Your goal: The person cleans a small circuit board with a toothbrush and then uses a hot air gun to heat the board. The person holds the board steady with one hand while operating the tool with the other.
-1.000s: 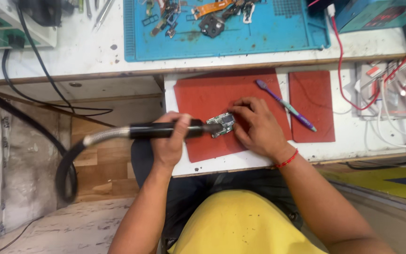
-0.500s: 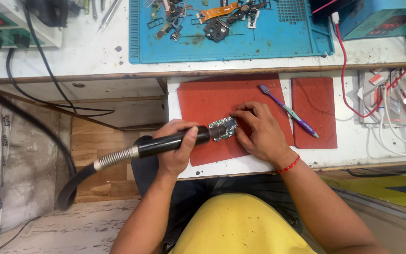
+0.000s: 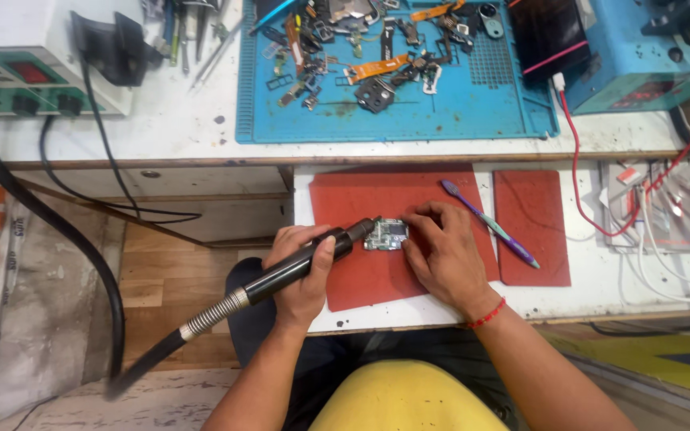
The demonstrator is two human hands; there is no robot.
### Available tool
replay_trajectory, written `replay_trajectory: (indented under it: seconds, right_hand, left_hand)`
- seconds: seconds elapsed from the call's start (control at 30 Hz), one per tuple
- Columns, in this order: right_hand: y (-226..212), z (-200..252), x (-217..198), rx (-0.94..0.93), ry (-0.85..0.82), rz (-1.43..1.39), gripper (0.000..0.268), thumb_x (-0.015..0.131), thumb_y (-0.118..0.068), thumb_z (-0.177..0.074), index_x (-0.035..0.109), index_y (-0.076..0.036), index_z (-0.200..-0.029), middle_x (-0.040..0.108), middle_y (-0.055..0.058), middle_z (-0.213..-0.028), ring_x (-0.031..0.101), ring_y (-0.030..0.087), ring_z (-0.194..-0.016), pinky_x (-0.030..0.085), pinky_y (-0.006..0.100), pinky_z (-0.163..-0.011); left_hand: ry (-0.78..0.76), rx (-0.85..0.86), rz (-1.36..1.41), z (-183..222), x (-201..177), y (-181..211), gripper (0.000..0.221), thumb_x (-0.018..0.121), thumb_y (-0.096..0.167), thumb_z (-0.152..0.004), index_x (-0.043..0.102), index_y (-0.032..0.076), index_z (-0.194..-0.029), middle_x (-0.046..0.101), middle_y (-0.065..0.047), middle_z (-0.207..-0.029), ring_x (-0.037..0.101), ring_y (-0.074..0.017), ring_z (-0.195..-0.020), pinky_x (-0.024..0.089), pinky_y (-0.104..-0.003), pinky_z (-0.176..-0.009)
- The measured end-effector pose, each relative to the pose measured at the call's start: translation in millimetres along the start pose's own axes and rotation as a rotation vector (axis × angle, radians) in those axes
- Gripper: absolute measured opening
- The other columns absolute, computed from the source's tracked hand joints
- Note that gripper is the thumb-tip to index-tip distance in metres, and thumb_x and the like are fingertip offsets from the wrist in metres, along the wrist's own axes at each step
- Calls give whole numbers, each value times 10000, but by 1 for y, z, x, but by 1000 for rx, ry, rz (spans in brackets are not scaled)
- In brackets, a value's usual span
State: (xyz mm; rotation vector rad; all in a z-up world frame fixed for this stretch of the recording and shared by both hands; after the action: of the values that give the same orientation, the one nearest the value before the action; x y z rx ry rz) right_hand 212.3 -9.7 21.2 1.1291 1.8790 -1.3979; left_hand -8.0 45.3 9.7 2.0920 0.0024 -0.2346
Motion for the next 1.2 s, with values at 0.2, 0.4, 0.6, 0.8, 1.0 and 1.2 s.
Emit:
replay_trajectory:
  seconds: [0.2,0.4,0.6,0.8,1.0,1.2]
  right_hand:
    - [4,3,0,-76,-68,17,367,741,-125,-850,717,-115,-1216,603,99,-1261,538,325,-1165,442,455,-1006]
    - [5,2,-1,-12,-72,-10,404,755,-167,-850,691,-86,-1240,590,113,-1260,530,332,-1178,436,450,-1025]
    - [5,2,0,-11,-69,-2,398,762,-170,-840,701,-94,-1225,597,112,-1258,536,327,-1163,445,445,-1010]
    - [6,2,0,-9,-68,-4,391,764,-158,-837,709,-99,-1219,601,109,-1254,538,330,-1166,448,445,-1012]
    - [6,3,0,-10,-74,-9,388,764,-159,-846,713,-99,-1226,600,106,-1254,537,323,-1154,452,438,-1003]
    - [5,2,-2,-5,-73,-20,377,760,-168,-865,710,-106,-1233,593,99,-1255,537,310,-1152,457,436,-1004]
  left_hand:
    - [-59,50,-13,-1,2,3,276,734,301,-942,735,30,-991,746,-81,-920,670,-227,-907,537,-357,-849]
    - [-31,13,-28,0,2,2,262,730,296,-945,746,36,-978,742,-66,-904,643,-215,-902,528,-348,-837]
    - [-46,-17,-10,2,0,-2,281,723,323,-929,759,47,-973,736,-56,-885,629,-206,-915,522,-345,-838]
    - [-34,11,-29,1,1,2,282,724,319,-933,743,43,-990,730,-63,-910,638,-220,-959,531,-351,-874]
    - [-78,4,-3,-2,1,2,260,744,280,-913,747,34,-999,727,-72,-894,638,-239,-960,533,-361,-872]
    - [-54,0,4,-1,2,5,265,726,286,-931,741,30,-998,742,-74,-916,636,-232,-960,527,-363,-899]
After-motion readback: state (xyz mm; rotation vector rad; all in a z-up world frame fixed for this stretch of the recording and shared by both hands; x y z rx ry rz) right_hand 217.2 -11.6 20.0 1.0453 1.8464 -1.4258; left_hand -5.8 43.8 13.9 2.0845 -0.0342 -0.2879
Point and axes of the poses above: each hand's wrist, its own z-axis away from the middle knuckle, its own x-axis out of the palm, y = z × x, the point moved 3 cm from there along -z, towards the middle knuckle
